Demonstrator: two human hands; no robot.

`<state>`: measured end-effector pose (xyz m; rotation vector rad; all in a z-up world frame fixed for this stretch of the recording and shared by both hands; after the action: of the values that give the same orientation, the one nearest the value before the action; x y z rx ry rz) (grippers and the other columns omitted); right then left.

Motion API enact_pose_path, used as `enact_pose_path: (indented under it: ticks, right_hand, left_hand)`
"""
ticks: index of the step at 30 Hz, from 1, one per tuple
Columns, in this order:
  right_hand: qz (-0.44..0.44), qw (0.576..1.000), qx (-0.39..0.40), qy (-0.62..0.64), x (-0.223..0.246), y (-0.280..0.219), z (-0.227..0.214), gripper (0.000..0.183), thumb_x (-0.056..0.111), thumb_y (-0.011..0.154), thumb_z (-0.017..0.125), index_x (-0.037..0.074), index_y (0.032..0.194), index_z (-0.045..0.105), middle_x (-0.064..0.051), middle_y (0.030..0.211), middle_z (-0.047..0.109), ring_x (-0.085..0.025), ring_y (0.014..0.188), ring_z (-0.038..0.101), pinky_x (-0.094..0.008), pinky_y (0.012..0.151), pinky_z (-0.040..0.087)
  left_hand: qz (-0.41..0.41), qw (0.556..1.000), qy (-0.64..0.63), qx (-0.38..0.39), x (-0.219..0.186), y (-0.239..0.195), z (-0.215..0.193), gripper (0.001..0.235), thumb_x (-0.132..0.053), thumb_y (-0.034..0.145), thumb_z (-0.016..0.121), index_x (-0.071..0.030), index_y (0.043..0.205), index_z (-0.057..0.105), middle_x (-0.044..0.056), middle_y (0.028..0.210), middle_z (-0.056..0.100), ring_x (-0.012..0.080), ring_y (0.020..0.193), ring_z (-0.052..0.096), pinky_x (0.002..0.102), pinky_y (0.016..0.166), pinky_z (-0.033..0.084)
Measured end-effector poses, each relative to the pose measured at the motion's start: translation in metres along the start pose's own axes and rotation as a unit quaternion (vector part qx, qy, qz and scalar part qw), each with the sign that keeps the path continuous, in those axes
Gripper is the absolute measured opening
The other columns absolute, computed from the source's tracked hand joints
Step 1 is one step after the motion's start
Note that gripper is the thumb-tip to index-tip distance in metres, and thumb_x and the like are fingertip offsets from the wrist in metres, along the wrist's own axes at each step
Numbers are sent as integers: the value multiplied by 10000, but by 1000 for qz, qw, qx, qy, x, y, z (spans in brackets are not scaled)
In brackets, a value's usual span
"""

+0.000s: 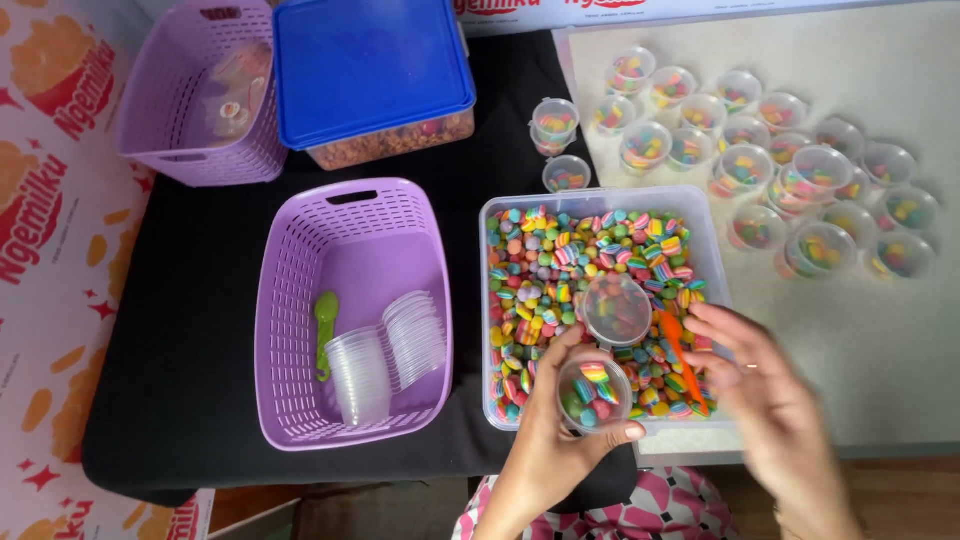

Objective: The person scoops colorful candies from a large container into small plastic cups using an orange scoop. They place filled cups on the table and repeat the process with new cups from a purple basket.

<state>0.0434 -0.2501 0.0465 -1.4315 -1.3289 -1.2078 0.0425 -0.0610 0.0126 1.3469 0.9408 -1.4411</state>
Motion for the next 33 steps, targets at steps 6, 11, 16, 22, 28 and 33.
enact_pose_path:
  ticks: [6, 11, 16, 22, 28, 33]
  right_hand:
    - [-24, 991, 41, 124, -12, 15, 36, 576, 139, 980, 497, 54, 1536, 375, -164, 1576, 480, -281, 1412, 539, -430, 1180, 455]
    - [-22, 992, 17, 126, -14, 12, 42, 494, 130, 963, 564, 8, 1439, 507, -194, 1338, 688, -263, 1231, 677, -341, 1037, 550]
    - [-306, 947, 97, -14, 47, -9, 71, 271, 184, 1011, 565, 2, 1173, 684, -126, 1236, 726, -300, 1268, 644, -421, 1125, 540]
    - [-220, 975, -25, 34, 13, -7, 66, 196, 130, 915, 721, 63, 1086, 652, -127, 1264, 544, -252, 1295, 611, -334, 1047, 591]
    - [24, 975, 120, 187, -43, 7, 92, 451, 208, 959, 636, 8, 1363, 626, -148, 1348, 735, -220, 1242, 712, -317, 1042, 561]
    - [46, 980, 19, 191, -73, 8, 73, 470, 163, 917, 670, -28, 1343, 615, -182, 1282, 752, -238, 1170, 747, -328, 989, 606]
  left_hand:
    - [27, 1000, 7, 16, 1, 4, 3, 921, -220, 855, 814, -75, 1559, 239, 89, 1321, 556, 208, 1273, 563, 327, 1077, 447]
    - [9, 1000, 14, 11, 12, 9, 2, 976, -310, 812, 834, -77, 1558, 248, 92, 1338, 554, 197, 1302, 546, 323, 1096, 455]
    - [19, 976, -209, 64, 5, 8, 8, 1322, -728, 729, 831, -149, 1620, 44, 122, 1470, 442, 231, 1317, 512, 389, 1119, 463]
    - [-109, 977, -107, -146, 29, -3, -7, 686, -497, 966, 482, -219, 1570, 316, 94, 1558, 428, 203, 1337, 540, 328, 1106, 440]
    - [49, 974, -86, -203, 17, 2, -8, 638, -394, 1031, 483, -129, 1578, 287, 113, 1364, 556, 215, 1157, 623, 342, 1028, 510]
    - [-11, 973, -129, -192, 48, 14, -16, 383, -280, 891, 767, -61, 1198, 700, 101, 1213, 673, 227, 1146, 673, 344, 988, 545]
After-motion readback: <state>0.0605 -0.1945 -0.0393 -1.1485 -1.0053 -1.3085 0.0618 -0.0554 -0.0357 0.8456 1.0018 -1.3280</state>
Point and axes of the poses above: each hand's wrist, its own y-axis towards the middle knuckle, its own z-axis out of the palm, x = y × z, the point moved 9 cm from there along y, towards the middle knuckle
